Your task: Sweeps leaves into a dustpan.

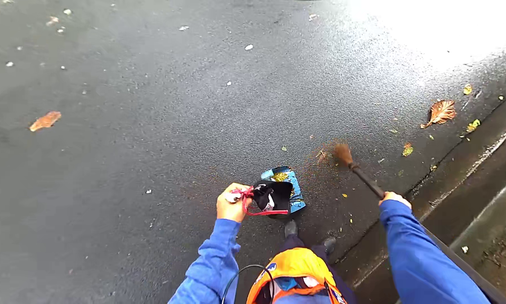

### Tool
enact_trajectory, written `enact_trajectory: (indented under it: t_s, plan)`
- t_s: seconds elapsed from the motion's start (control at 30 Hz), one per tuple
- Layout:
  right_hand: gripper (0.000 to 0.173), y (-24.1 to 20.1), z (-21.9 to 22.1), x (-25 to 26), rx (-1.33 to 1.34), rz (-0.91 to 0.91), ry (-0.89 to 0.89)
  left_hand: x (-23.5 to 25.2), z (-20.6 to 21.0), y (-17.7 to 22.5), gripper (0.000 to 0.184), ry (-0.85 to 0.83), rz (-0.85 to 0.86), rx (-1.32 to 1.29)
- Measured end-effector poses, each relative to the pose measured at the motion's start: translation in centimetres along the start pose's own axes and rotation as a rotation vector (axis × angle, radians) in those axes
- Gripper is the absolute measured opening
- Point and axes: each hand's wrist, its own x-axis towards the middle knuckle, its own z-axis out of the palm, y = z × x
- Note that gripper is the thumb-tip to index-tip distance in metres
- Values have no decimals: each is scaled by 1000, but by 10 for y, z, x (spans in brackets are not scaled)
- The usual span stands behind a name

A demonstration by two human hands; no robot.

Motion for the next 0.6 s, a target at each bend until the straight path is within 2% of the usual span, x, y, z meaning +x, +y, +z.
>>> enact_trajectory:
  t_s: [0.07,0.1,0.2,0.27,0.33,0.4,0.5,0.6]
  plan:
    - [45,-17,9,-12,-140,-90,-118,1,0,1,28,8,6,-24]
    - [49,-10,6,-20,-173,-147,-163,3,-2,1,27,15,12,-31]
    - [50,52,-23,-26,-68,-250,-151,15,-30,-5,28,37,10,-7]
    - [48,79,-46,-37,-12,-220,-108,21,-65,-10,35,53,-37,57]
    - [48,81,-56,-47,-2,-147,-58,22,-95,-12,38,88,-74,119]
    - [48,69,-50,-37,18,-71,-5,16,-109,-7,39,143,-108,136]
    - [42,26,-9,-11,54,-15,73,7,-104,-4,38,168,-140,113]
    - [48,-27,33,-35,-87,-97,-94,8,-79,-3,40,131,-149,108]
